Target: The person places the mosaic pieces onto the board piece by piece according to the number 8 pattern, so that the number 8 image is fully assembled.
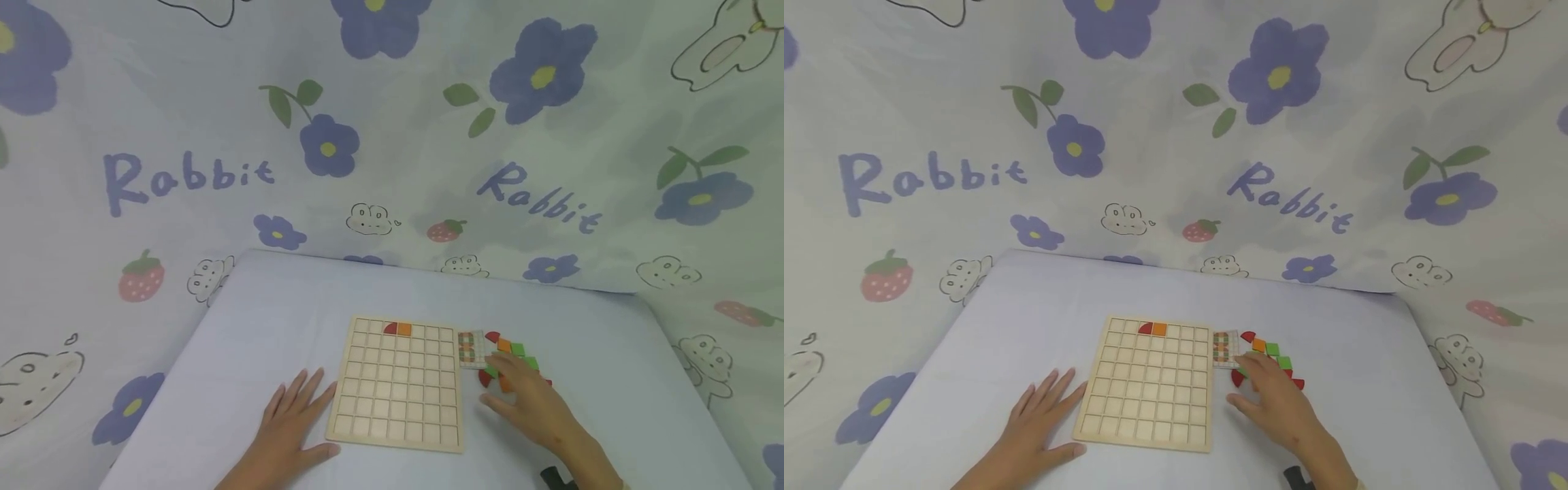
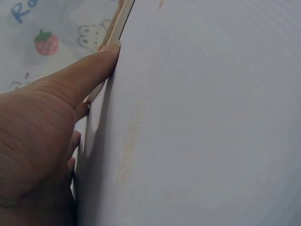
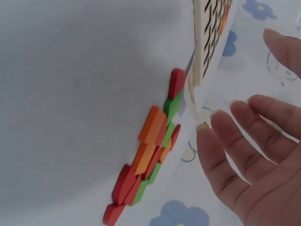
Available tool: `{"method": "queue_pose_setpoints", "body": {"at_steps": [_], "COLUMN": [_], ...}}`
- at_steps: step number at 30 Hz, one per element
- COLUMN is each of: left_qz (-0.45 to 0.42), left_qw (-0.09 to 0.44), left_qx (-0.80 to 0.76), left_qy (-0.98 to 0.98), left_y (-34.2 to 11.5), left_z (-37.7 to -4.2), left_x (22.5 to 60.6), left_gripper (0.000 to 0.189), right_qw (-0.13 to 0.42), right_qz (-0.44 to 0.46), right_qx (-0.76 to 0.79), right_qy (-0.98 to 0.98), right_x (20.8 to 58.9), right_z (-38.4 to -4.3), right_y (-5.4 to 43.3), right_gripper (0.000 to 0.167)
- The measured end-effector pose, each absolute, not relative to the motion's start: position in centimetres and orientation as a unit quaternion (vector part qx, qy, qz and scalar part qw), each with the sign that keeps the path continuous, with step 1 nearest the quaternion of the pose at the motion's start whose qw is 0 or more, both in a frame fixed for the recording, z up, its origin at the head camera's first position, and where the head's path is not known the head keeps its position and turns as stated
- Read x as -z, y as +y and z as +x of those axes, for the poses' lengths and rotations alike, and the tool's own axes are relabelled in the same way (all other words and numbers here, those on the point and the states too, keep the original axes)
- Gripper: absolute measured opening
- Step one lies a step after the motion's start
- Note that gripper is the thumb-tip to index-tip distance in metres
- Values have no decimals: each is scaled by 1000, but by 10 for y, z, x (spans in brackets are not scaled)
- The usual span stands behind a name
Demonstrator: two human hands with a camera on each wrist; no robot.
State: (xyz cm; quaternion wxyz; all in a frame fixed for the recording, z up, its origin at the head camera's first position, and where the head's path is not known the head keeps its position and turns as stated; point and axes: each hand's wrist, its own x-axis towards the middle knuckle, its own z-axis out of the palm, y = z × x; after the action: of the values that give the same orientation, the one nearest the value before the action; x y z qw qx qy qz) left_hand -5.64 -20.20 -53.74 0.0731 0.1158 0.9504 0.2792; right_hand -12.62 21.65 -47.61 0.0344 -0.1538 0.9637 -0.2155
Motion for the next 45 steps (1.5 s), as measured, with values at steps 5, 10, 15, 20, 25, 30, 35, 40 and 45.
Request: {"method": "queue_pose_setpoints", "body": {"at_steps": [5,10,15,20,25,30,35,40,45], "left_qz": [111,98,106,115,120,122,119,125,139], "left_qw": [100,111,65,53,54,58,60,47,19], "left_qx": [-280,-280,-273,-279,-283,-290,-281,-279,-270], "left_qy": [948,949,954,952,950,947,950,951,952], "left_y": [-202,-204,-205,-203,-203,-203,-202,-202,-202], "left_z": [-58,-54,-50,-52,-55,-57,-58,-60,-59], "left_x": [538,544,549,546,543,540,539,542,547], "left_gripper": [99,100,98,97,96,95,96,95,95], "right_qw": [30,46,45,47,39,30,25,36,56], "right_qz": [-147,-127,-110,-90,-78,-60,-45,-24,-6], "right_qx": [216,217,212,207,201,202,180,175,173], "right_qy": [965,967,970,973,976,977,982,984,983], "right_x": [477,482,490,493,493,495,498,500,503], "right_z": [-123,-119,-117,-116,-117,-118,-120,-123,-126], "right_y": [229,237,247,262,271,277,286,298,307], "right_gripper": [67,65,63,59,58,56,57,61,62]}}
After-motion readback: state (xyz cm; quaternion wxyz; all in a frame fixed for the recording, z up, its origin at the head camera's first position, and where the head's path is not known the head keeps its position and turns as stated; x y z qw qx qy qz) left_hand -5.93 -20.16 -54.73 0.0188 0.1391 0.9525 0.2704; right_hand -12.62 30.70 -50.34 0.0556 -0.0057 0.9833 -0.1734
